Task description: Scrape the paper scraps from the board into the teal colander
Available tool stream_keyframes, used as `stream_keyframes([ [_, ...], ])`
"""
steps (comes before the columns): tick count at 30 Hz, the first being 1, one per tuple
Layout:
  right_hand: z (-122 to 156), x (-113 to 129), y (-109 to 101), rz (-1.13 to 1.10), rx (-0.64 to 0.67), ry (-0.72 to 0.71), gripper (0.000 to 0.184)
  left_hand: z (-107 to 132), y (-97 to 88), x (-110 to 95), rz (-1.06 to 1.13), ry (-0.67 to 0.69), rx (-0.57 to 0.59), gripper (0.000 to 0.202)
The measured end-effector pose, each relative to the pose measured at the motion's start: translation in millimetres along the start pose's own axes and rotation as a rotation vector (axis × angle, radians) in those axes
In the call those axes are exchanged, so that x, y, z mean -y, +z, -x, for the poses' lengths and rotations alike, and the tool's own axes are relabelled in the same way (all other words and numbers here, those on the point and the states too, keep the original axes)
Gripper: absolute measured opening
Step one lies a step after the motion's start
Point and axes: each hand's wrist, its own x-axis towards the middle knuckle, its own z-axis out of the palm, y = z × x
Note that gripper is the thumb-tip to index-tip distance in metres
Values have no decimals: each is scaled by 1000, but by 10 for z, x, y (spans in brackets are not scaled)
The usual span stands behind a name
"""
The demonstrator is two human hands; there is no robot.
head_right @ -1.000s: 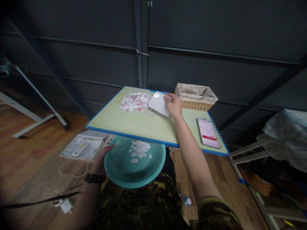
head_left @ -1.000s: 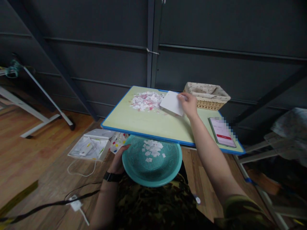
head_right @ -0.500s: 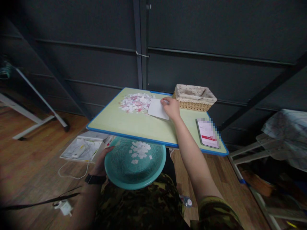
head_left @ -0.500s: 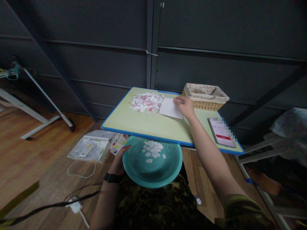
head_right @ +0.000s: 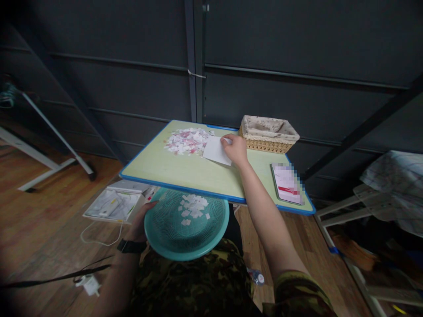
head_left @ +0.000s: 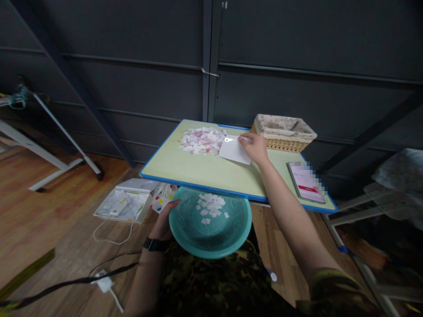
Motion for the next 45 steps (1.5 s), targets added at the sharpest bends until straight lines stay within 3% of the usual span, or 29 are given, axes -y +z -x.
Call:
stream_keyframes([
  [7, 16, 16, 30, -8, 26, -61, 29, 5, 16, -5, -13, 7, 41, 13],
  [15, 5, -16, 26, -30, 47, -82, 28, 5, 8, 1, -20, 0, -12, 18],
  [23, -42, -40, -87, -120, 203, -52, 23, 9, -1, -7, -35, 3, 2, 18],
  [27, -39, -40, -83, -110, 148, -50, 24, 16, 3, -8, -31, -6, -13, 20],
  [32, -34, -10, -98, -161, 209, -39, 22, 29, 30, -19, -41, -2, -16, 20],
  [39, -45, -34, -123, -139, 68, 5, 25, 20, 29, -12, -2, 9, -46, 27],
  [45, -40, -40, -82, -110, 92, 6, 26, 25, 28, -16, -34, -7, -12, 21],
])
